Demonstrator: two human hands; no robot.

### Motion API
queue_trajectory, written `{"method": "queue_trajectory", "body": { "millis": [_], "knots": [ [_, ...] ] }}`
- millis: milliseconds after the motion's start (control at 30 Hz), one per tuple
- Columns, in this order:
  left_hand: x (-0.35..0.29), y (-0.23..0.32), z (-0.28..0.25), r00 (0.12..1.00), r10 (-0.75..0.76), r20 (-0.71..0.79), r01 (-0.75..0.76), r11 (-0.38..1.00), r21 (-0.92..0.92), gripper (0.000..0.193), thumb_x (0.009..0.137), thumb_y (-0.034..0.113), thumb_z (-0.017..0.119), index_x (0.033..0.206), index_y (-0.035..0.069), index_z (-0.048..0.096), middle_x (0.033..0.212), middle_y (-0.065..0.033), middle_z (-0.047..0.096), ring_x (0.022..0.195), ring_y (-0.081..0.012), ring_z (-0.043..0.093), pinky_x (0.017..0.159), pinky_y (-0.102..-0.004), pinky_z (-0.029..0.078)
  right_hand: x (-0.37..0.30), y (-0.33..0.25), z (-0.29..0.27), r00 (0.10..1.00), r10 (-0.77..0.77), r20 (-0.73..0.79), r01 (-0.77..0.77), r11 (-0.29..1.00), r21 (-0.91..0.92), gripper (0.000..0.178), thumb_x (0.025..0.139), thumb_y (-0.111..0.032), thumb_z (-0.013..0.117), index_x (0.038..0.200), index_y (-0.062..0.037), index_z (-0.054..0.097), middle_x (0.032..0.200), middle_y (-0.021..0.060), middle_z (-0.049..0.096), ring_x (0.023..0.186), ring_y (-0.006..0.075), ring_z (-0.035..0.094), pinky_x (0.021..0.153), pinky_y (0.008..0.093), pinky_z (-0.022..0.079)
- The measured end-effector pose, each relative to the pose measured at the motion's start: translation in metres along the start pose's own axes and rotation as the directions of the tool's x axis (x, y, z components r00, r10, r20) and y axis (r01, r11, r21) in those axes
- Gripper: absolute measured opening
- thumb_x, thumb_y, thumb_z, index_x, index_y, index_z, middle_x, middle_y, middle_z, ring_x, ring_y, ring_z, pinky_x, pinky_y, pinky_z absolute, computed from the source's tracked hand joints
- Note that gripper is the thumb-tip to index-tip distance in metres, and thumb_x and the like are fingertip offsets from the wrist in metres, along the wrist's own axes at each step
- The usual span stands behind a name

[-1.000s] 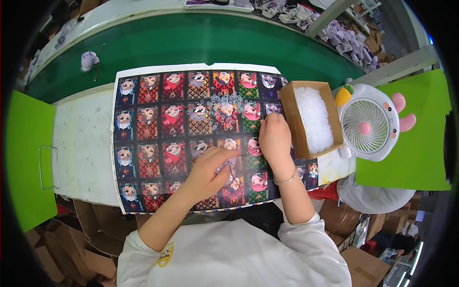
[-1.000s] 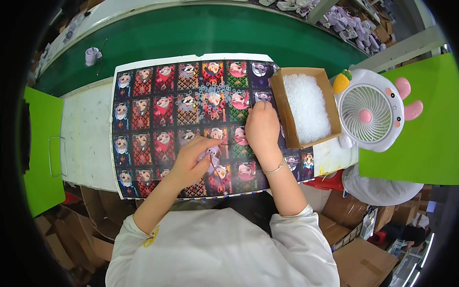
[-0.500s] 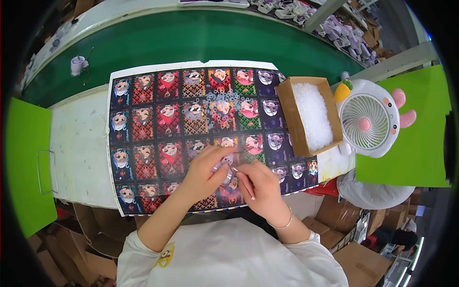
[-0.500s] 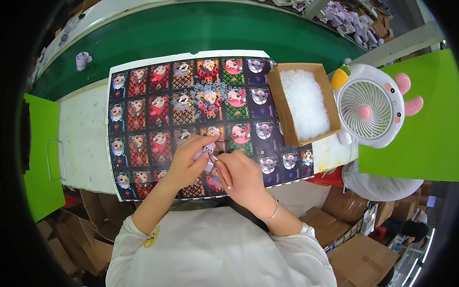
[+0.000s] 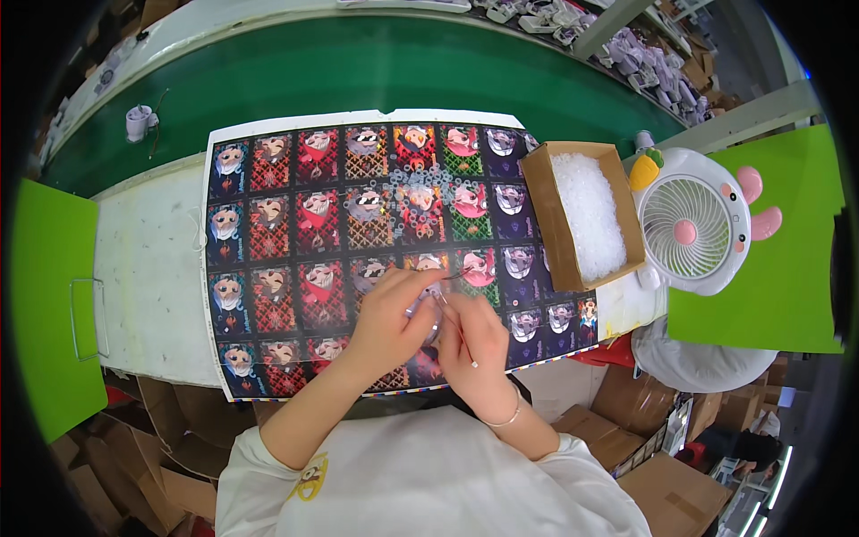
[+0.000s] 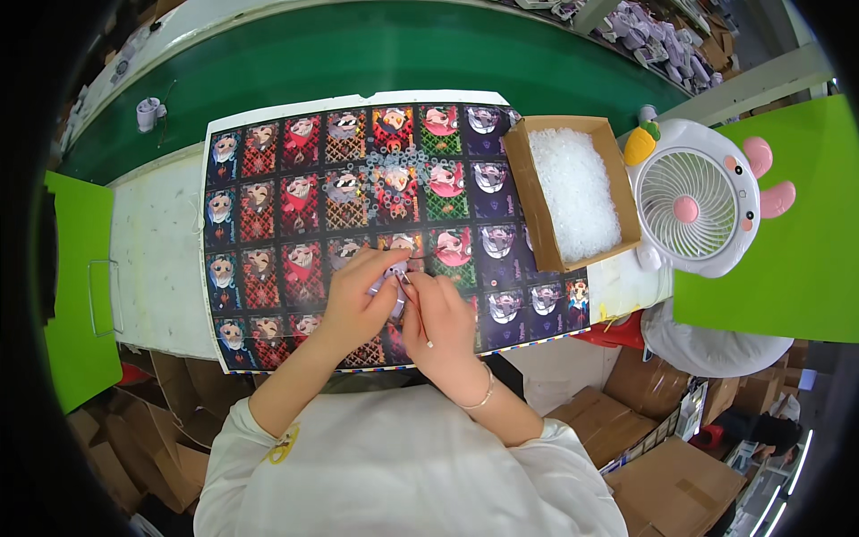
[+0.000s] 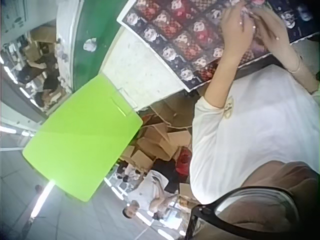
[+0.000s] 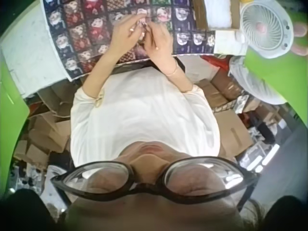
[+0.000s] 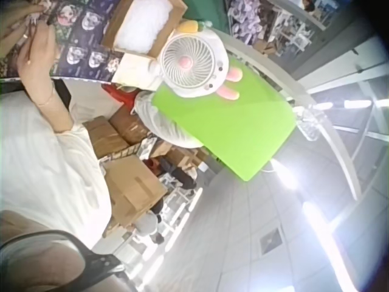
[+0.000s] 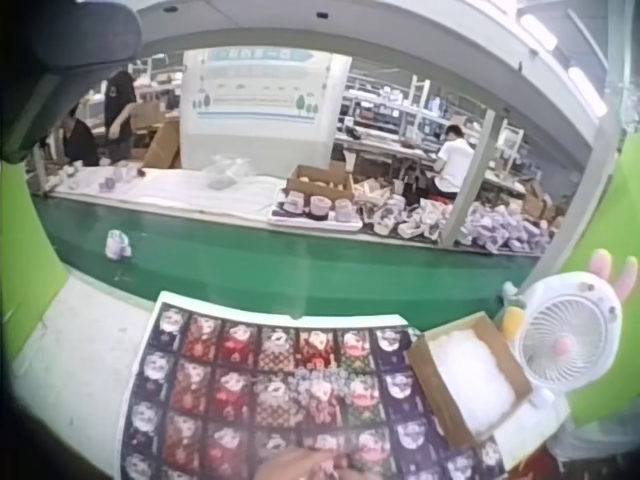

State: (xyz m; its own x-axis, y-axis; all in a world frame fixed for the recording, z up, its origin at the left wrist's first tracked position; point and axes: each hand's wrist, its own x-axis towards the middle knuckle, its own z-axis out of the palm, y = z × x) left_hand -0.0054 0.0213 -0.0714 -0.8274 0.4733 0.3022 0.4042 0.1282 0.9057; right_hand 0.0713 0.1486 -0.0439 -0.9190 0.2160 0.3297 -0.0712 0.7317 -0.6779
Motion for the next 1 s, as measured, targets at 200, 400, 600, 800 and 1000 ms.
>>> {"method": "queue_trajectory", "body": {
  "millis": [200, 400, 600, 800, 1000],
  "knots": [
    [-0.001, -0.006, 0.000, 1.000, 0.022, -0.001, -0.022, 1.000, -0.003, 0.037, 0.082, -0.005, 0.056, 0.118, 0.000, 0.065, 0.103, -0.0177, 0.069, 0.089, -0.0327, 0.065, 0.082, -0.0404, 0.050, 0.018, 0.016, -0.010, 0.978, -0.193, 0.085, 0.189, 0.981, 0.046, 0.020, 0.080, 0.004, 0.064, 0.098, -0.0041, 0.061, 0.080, 0.0124, 0.058, 0.065, 0.0327, 0.061, 0.055, 0.0407, 0.050],
    [-0.001, -0.004, -0.002, 0.999, 0.043, 0.024, -0.043, 0.999, 0.011, 0.036, 0.083, -0.003, 0.056, 0.119, -0.002, 0.063, 0.104, -0.0182, 0.068, 0.091, -0.0346, 0.063, 0.082, -0.0415, 0.050, 0.062, 0.009, -0.049, 0.830, -0.331, 0.449, 0.419, 0.901, -0.110, 0.029, 0.067, -0.003, 0.068, 0.095, -0.0052, 0.061, 0.078, 0.0096, 0.053, 0.062, 0.0296, 0.061, 0.053, 0.0391, 0.051],
    [0.000, -0.001, -0.005, 0.997, -0.010, 0.082, 0.009, 1.000, 0.013, 0.032, 0.085, -0.001, 0.056, 0.116, -0.003, 0.062, 0.099, -0.0179, 0.066, 0.089, -0.0353, 0.061, 0.080, -0.0425, 0.049, 0.096, -0.002, -0.059, 0.685, -0.351, 0.638, 0.515, 0.853, -0.083, 0.019, 0.071, -0.008, 0.067, 0.089, -0.0071, 0.062, 0.074, 0.0082, 0.054, 0.066, 0.0298, 0.061, 0.054, 0.0401, 0.048],
    [0.002, -0.004, -0.005, 0.995, -0.032, 0.096, 0.031, 0.999, 0.003, 0.029, 0.086, -0.002, 0.054, 0.113, -0.003, 0.064, 0.094, -0.0181, 0.064, 0.087, -0.0354, 0.060, 0.079, -0.0425, 0.049, 0.126, -0.012, -0.059, 0.497, -0.296, 0.816, 0.624, 0.775, -0.099, 0.016, 0.075, -0.012, 0.066, 0.091, -0.0083, 0.066, 0.075, 0.0076, 0.058, 0.070, 0.0301, 0.064, 0.060, 0.0407, 0.050],
    [0.001, -0.001, -0.007, 0.997, -0.002, 0.073, 0.005, 0.999, -0.038, 0.029, 0.090, -0.002, 0.052, 0.116, -0.001, 0.064, 0.095, -0.0171, 0.065, 0.087, -0.0338, 0.061, 0.080, -0.0417, 0.048, 0.104, -0.001, -0.083, 0.710, -0.238, 0.663, 0.383, 0.920, -0.080, 0.015, 0.081, -0.005, 0.063, 0.096, -0.0058, 0.065, 0.079, 0.0112, 0.061, 0.075, 0.0344, 0.064, 0.063, 0.0435, 0.050]
  ]
}}
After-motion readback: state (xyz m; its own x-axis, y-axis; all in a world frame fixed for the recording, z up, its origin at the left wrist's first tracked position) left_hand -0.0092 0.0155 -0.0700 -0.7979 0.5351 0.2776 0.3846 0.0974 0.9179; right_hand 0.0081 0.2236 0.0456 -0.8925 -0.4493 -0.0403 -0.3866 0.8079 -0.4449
